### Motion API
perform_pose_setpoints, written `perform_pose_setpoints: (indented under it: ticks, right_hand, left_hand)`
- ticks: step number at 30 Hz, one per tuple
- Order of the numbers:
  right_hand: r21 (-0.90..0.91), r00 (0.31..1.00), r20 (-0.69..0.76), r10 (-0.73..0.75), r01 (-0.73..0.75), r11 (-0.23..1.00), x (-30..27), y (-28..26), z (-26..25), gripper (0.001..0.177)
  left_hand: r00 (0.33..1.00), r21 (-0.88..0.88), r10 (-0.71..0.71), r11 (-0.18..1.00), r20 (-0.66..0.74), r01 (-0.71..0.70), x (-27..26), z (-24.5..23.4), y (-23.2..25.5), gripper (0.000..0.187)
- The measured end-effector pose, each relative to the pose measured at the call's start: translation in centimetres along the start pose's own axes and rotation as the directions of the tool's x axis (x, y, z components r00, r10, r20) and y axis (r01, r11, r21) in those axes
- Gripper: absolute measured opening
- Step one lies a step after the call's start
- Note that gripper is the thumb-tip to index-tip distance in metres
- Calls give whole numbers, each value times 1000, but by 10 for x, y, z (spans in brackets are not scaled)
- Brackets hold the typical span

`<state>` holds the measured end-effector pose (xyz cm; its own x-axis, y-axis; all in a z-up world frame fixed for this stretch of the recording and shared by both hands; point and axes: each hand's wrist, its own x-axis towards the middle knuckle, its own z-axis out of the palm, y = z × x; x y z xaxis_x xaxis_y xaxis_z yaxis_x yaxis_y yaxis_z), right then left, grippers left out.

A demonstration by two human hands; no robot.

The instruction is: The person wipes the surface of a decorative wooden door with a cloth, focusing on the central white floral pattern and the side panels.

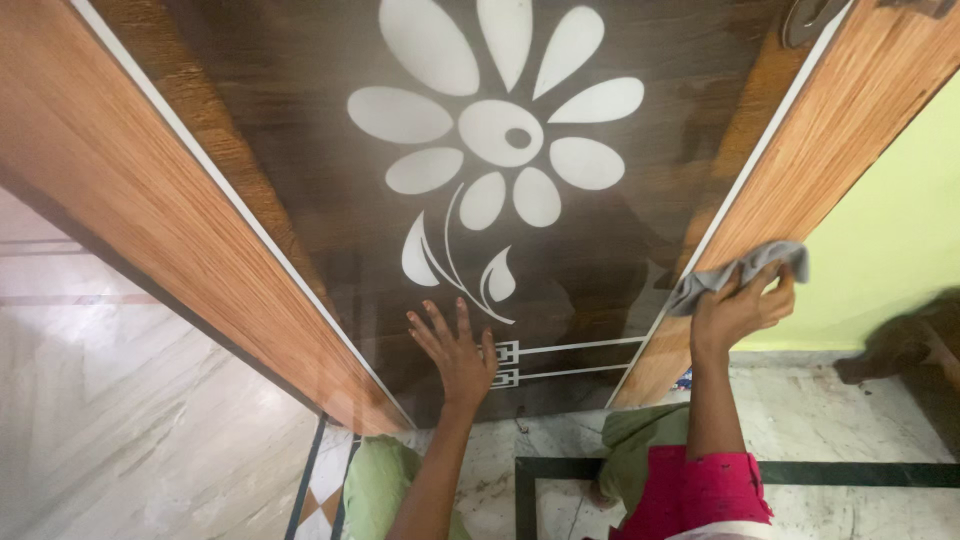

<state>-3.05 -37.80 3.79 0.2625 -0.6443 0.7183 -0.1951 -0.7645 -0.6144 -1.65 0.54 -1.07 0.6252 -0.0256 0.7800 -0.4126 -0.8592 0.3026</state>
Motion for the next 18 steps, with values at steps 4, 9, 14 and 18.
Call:
perform_pose_setpoints:
  ticks: [4,9,14,18]
  right_hand:
    - [120,993,76,85,-94,988,-9,18,5,42]
    - [120,969,242,58,-89,989,-36,25,14,26]
    - [152,925,381,-2,-60,987,-82,-18,16,25]
    - [207,904,422,-63,-28,978,-109,-64,11,26]
  left_hand:
    - [1000,-22,-19,1000,-1,19,-2,2,1,82]
    - [999,-23,-15,1000,-29,14,-1,5,1,86]
    - [999,-41,-26,999,-21,25,0,7,1,87]
    - [1000,-41,-22,999,-6,22,-1,6,1,87]
